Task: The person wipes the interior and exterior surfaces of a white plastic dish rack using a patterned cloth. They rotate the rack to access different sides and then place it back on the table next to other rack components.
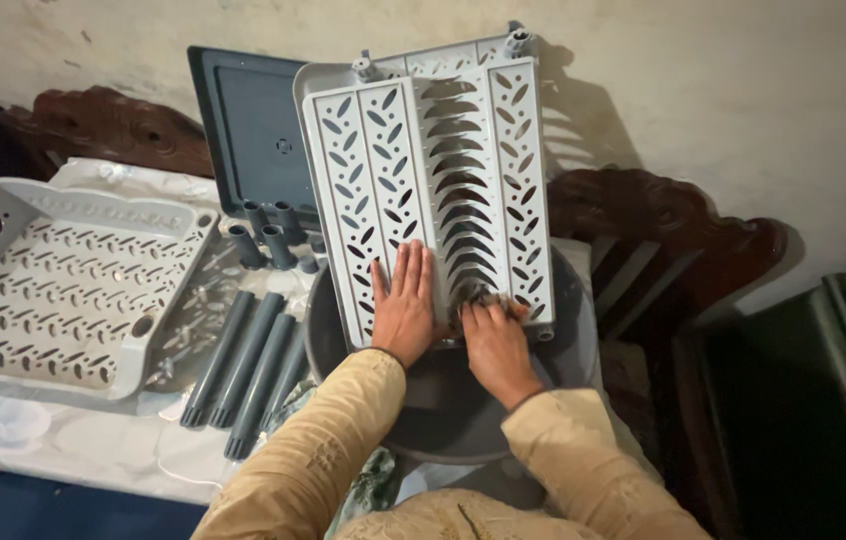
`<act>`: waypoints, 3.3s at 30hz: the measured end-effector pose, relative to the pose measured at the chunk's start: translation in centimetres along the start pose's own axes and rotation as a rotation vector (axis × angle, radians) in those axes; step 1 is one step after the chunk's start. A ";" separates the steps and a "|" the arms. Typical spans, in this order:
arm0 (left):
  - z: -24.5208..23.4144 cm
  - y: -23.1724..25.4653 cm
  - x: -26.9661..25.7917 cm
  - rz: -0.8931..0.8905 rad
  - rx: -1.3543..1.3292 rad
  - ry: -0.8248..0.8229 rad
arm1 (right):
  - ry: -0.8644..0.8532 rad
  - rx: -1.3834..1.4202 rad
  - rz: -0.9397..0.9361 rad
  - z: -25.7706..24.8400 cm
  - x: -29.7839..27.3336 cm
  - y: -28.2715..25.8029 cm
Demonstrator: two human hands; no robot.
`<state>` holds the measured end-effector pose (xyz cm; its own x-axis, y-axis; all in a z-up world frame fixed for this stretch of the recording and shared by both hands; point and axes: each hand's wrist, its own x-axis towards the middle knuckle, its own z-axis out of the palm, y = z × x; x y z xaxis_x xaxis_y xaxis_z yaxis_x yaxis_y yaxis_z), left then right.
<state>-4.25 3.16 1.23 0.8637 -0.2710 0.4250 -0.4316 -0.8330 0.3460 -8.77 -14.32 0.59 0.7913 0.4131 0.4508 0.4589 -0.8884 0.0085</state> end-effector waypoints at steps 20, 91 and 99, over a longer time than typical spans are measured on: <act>-3.4 0.6 4.5 -0.108 0.099 -0.085 | 0.317 0.252 0.327 -5.8 26.0 17.2; 2.8 0.9 -3.8 -0.934 -1.475 -0.362 | -0.157 0.776 0.451 -0.3 2.6 0.2; 3.6 3.8 -3.4 -1.347 -2.023 -0.693 | 0.098 0.909 0.309 -3.3 1.7 -1.7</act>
<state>-7.91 -0.79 -1.94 0.5031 -0.6205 -0.6015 0.8526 0.4700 0.2282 -9.56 -12.74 4.31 0.9113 0.1320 0.3899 0.4061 -0.4434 -0.7991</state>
